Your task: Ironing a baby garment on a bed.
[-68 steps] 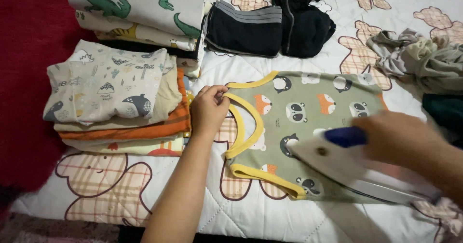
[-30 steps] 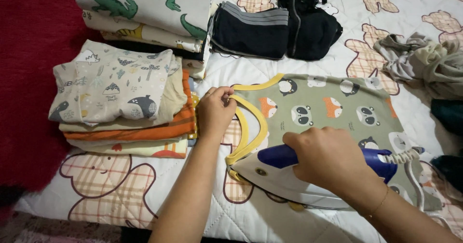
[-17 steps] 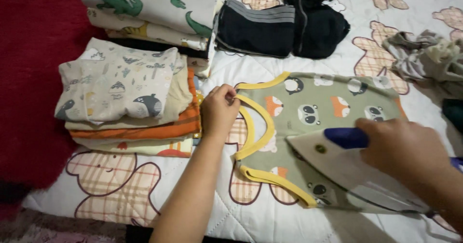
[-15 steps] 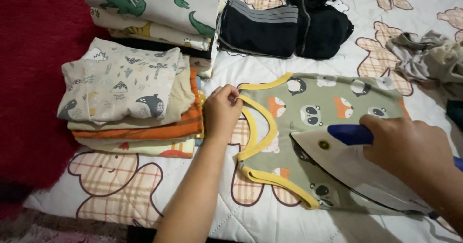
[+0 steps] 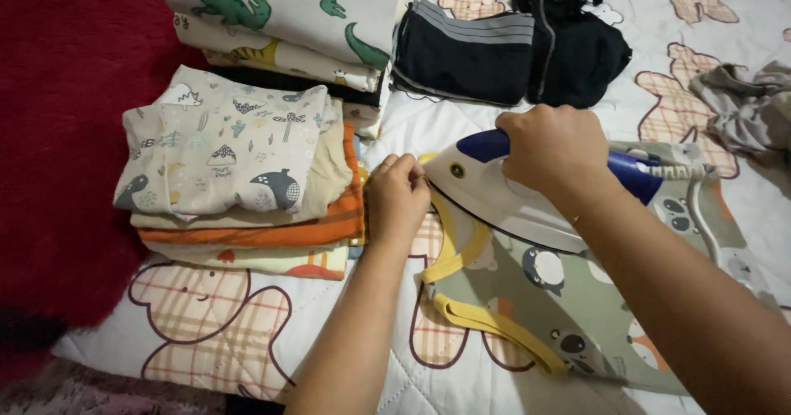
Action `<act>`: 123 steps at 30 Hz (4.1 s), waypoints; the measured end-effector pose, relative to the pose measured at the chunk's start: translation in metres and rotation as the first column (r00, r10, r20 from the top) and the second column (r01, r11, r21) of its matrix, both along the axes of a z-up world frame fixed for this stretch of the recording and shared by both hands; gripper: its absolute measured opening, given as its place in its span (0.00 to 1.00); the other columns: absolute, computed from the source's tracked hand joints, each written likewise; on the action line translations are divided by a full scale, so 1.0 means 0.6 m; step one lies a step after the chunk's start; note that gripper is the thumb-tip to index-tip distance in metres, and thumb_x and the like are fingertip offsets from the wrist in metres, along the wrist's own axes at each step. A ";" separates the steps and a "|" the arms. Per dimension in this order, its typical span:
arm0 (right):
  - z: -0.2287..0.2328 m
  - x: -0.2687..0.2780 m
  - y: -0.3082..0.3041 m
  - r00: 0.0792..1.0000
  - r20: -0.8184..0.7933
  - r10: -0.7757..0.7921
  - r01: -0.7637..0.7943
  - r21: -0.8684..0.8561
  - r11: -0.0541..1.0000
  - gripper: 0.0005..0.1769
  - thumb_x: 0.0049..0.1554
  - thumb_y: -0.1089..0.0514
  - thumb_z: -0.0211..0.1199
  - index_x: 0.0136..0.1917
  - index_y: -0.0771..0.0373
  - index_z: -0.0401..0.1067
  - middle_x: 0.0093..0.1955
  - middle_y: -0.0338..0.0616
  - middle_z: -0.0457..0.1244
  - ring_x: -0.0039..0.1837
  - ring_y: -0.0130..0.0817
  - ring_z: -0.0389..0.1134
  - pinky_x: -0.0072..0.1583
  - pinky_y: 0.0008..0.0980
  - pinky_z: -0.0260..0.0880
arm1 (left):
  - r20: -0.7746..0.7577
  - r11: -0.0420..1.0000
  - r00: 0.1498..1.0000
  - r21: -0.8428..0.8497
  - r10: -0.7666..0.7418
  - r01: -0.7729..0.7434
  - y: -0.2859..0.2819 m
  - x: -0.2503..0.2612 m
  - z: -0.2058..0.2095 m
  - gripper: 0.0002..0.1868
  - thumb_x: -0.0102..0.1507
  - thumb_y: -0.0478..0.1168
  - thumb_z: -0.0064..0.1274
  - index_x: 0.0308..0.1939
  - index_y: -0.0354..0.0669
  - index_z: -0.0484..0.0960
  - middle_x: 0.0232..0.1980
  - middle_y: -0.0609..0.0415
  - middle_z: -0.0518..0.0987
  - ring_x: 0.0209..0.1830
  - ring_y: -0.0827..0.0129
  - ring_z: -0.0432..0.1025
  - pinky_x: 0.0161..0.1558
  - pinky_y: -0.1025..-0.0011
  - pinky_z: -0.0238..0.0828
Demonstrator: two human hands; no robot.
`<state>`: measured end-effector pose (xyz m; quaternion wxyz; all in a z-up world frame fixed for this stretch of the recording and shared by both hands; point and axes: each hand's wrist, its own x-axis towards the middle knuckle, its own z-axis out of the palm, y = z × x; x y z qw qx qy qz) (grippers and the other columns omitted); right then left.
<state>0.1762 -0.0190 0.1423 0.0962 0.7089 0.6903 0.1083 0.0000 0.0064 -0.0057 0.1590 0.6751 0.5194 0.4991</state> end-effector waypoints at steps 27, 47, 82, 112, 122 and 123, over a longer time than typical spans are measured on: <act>0.010 0.023 0.014 0.990 -0.135 -0.035 0.025 -0.070 0.997 0.20 0.47 0.53 0.70 0.55 0.46 0.80 0.50 0.48 0.71 0.53 0.49 0.74 0.53 0.46 0.74 | -0.044 1.000 0.999 -0.006 0.025 -0.026 -0.013 0.002 0.012 0.02 0.55 0.31 0.55 0.29 0.40 0.77 0.33 0.48 0.77 0.37 0.48 0.74 0.38 0.54 0.69; 0.025 0.085 -0.075 0.965 0.024 -0.261 0.261 -0.166 0.951 0.24 0.53 0.51 0.68 0.63 0.45 0.76 0.52 0.49 0.72 0.52 0.48 0.76 0.53 0.44 0.78 | -0.084 1.000 0.996 0.002 0.020 -0.020 -0.012 0.001 0.003 0.02 0.57 0.32 0.55 0.31 0.41 0.77 0.34 0.48 0.78 0.37 0.48 0.74 0.37 0.54 0.69; -0.005 0.233 -0.070 0.985 0.029 -0.172 0.174 -0.062 0.983 0.42 0.46 0.18 0.63 0.61 0.46 0.74 0.42 0.42 0.73 0.40 0.40 0.77 0.40 0.41 0.77 | -0.591 0.889 0.674 -0.386 -0.445 0.248 -0.042 0.084 0.026 0.63 0.53 0.80 0.48 0.78 0.41 0.51 0.83 0.44 0.43 0.83 0.55 0.34 0.76 0.58 0.30; 0.009 0.259 -0.235 0.883 0.237 -0.405 0.455 -0.218 0.864 0.38 0.46 0.16 0.62 0.54 0.45 0.78 0.36 0.38 0.73 0.33 0.30 0.74 0.37 0.30 0.74 | -0.578 0.916 0.713 -0.296 -0.397 0.269 -0.040 0.085 0.015 0.55 0.59 0.74 0.46 0.76 0.38 0.56 0.81 0.44 0.50 0.83 0.57 0.39 0.76 0.59 0.34; -0.067 0.397 -0.088 0.849 0.180 -0.497 0.483 0.116 0.868 0.49 0.39 0.12 0.67 0.59 0.49 0.81 0.37 0.47 0.72 0.36 0.40 0.76 0.37 0.39 0.77 | -0.571 0.919 0.721 -0.281 -0.392 0.277 -0.039 0.081 0.016 0.54 0.58 0.74 0.48 0.76 0.40 0.57 0.82 0.44 0.51 0.83 0.57 0.40 0.77 0.59 0.35; -0.063 0.395 -0.093 0.849 0.177 -0.498 0.485 0.115 0.867 0.49 0.39 0.12 0.67 0.59 0.49 0.81 0.37 0.47 0.72 0.36 0.40 0.76 0.37 0.39 0.77 | -0.574 0.919 0.719 -0.280 -0.392 0.278 -0.040 0.080 0.016 0.54 0.58 0.74 0.48 0.76 0.40 0.57 0.82 0.44 0.51 0.83 0.57 0.40 0.77 0.59 0.35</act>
